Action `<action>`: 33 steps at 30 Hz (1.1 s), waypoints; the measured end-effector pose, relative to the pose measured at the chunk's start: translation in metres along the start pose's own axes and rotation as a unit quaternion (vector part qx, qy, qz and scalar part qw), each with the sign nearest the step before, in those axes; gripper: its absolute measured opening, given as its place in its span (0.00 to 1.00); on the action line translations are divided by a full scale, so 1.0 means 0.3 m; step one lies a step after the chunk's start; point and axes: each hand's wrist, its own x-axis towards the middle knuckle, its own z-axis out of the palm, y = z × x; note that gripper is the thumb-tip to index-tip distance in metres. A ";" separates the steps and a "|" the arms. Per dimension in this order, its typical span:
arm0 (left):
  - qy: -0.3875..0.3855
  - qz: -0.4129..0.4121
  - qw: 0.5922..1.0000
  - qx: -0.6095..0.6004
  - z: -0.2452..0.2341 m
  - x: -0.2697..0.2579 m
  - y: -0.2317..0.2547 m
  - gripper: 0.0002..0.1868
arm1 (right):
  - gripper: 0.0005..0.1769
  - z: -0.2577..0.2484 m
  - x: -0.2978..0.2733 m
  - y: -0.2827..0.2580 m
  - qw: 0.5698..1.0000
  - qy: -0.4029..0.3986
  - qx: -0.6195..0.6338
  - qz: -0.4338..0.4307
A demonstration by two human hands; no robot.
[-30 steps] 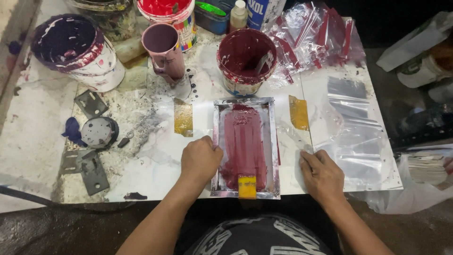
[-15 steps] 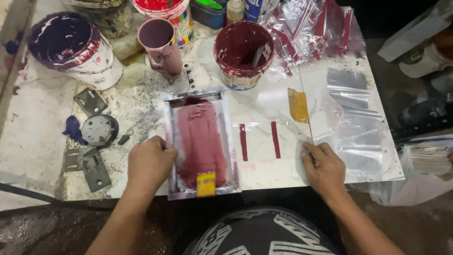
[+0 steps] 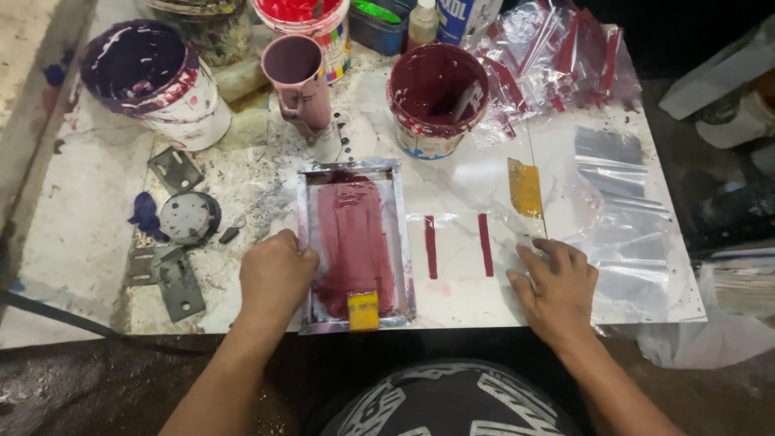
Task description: The person spreads red ink evenly across a rectangular screen printing frame using a yellow squeegee. They then place a clear plastic sheet over a white surface and press the inked screen onto it to transfer the ink, repeating the process to create multiple prints.
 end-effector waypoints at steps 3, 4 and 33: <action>0.032 0.034 0.999 -0.008 0.037 0.019 -0.016 0.15 | 0.25 0.003 0.003 -0.008 1.000 -0.001 0.009 -0.001; 0.033 0.032 0.999 -0.008 0.049 0.023 -0.020 0.15 | 0.25 0.012 -0.001 -0.004 1.000 -0.002 0.010 -0.003; -0.001 0.073 0.997 -0.029 0.148 0.049 -0.022 0.10 | 0.23 -0.036 -0.060 -0.303 0.922 -0.046 0.293 -0.248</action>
